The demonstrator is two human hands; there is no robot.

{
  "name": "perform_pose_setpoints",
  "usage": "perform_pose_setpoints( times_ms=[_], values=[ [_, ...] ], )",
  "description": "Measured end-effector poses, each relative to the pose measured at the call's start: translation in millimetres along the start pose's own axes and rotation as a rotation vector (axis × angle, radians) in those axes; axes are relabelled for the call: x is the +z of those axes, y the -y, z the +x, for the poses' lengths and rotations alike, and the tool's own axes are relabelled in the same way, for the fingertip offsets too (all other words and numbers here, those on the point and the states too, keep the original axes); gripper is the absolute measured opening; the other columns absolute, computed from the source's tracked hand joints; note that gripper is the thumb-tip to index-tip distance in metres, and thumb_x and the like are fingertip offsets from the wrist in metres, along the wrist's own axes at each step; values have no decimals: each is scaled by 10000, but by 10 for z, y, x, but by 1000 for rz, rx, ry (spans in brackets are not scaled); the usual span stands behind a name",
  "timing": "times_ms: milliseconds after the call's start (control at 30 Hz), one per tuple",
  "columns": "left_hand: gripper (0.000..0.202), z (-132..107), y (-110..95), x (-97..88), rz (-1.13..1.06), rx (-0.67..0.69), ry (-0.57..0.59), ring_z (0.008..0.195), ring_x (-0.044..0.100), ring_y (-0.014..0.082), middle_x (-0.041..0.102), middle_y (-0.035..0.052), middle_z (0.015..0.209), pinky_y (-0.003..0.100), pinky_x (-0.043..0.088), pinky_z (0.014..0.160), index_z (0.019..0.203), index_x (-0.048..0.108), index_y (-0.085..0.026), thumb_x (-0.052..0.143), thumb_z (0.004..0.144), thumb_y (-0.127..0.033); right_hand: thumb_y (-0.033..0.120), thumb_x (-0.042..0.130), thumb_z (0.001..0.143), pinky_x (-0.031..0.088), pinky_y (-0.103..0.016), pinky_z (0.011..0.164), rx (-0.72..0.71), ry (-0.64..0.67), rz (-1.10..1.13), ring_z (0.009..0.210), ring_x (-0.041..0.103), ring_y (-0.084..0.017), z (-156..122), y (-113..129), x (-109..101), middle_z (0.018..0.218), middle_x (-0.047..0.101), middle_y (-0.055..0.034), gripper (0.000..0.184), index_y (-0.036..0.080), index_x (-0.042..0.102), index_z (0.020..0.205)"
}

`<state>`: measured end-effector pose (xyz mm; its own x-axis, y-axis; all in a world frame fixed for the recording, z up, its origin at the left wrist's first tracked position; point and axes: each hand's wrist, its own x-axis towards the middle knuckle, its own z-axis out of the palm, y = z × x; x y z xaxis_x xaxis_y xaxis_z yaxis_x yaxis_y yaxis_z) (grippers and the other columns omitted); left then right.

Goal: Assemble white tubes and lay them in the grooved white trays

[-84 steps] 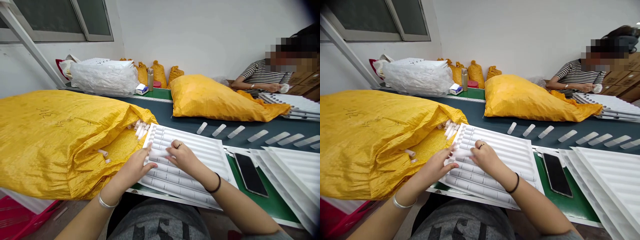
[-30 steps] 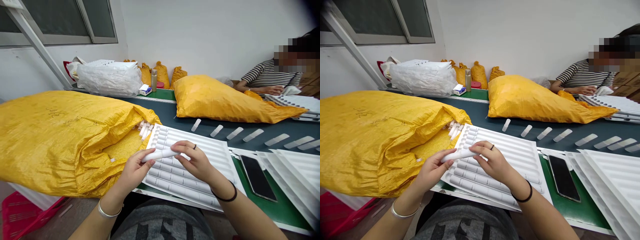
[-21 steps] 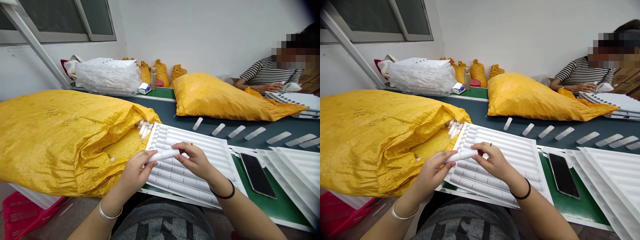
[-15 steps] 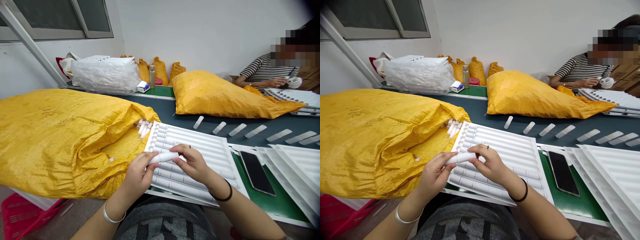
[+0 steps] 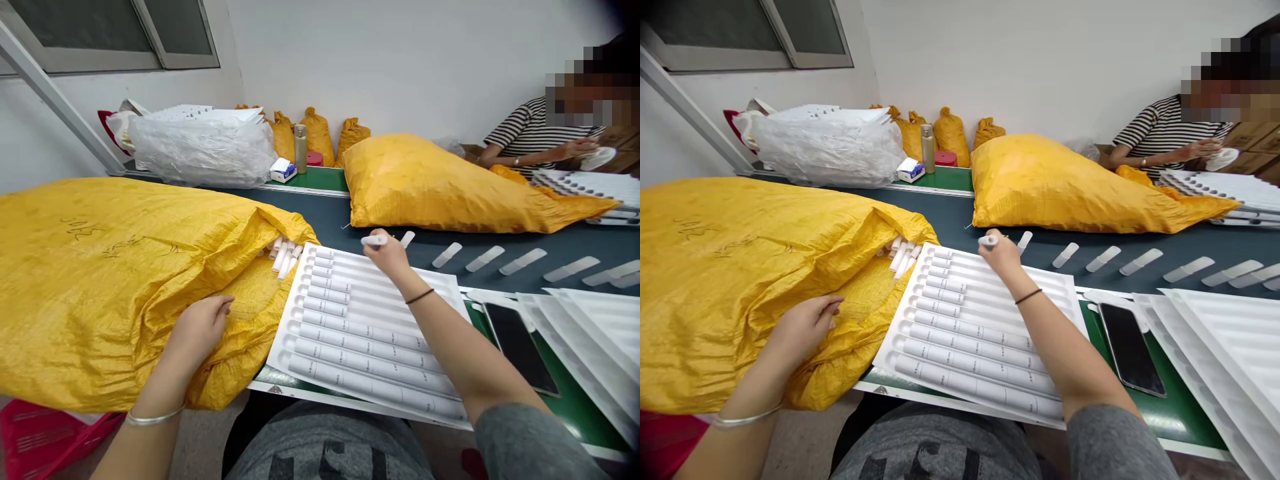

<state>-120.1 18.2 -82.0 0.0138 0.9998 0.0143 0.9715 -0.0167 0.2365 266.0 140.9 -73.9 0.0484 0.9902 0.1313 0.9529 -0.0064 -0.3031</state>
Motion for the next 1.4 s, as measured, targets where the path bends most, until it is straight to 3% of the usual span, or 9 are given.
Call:
perform_pose_setpoints(
  times_ms=[100,300,533,700,800,900,1133,1267,1400],
  values=[
    [417,69,117,-20,163,-111,188,1043,639,279,689,104,1149,390,474,883,1155,645,-183,365,859,-270,310,595,803,466,-303,696,189,88,-6,820,653,-254,364,-228,142,897,702,-129,283,111,663,991],
    [350,-77,127,-31,301,-217,256,982,615,421,687,219,995,570,427,792,905,699,-143,420,830,-341,358,718,710,476,-345,718,310,204,-17,839,660,-301,502,-351,156,884,695,-177,341,72,704,895],
    [382,7,113,-16,241,-110,188,967,631,361,703,167,975,516,440,836,909,693,-164,397,887,-405,347,492,896,471,-264,745,-28,242,136,866,657,-206,-74,-51,24,918,720,-76,305,177,731,983],
    [311,-54,-201,-58,-386,200,-307,1060,618,232,691,91,1104,367,445,977,1060,661,-189,590,846,-403,148,675,697,476,-266,782,-285,313,220,852,645,-210,-472,221,250,930,698,-70,149,181,744,825],
    [267,-184,-491,-81,-801,251,-403,1069,628,207,688,64,1117,345,467,981,1055,654,-219,682,805,-312,97,603,717,465,-319,825,-304,207,243,893,616,-229,-595,281,191,992,662,-107,244,138,692,940],
    [237,-298,-802,-58,-1348,203,-326,1047,656,185,709,53,1074,314,513,935,1061,615,-230,653,842,-312,155,547,796,485,-312,735,-300,141,421,785,594,-184,-807,349,-1,958,652,-76,307,153,612,1095],
    [287,-436,-1245,23,-2132,-138,-51,906,708,133,745,26,965,205,571,801,971,587,-220,760,742,-218,378,595,881,537,-285,673,-305,439,1349,726,627,-137,-1507,553,-281,868,655,-33,299,221,611,1135],
    [311,-481,-1289,70,-2188,-210,123,833,713,110,747,34,917,160,570,746,945,603,-199,786,695,-175,345,620,880,555,-304,723,-325,220,1268,818,647,-161,-1628,495,-380,980,675,-52,294,248,624,1157],
    [357,-518,-1320,119,-2112,-160,88,806,708,105,748,27,886,151,559,731,908,599,-199,836,646,-251,252,599,896,527,-325,867,-559,63,892,1000,645,-200,-1630,375,-579,1110,686,-77,288,240,631,1182]
  ],
)
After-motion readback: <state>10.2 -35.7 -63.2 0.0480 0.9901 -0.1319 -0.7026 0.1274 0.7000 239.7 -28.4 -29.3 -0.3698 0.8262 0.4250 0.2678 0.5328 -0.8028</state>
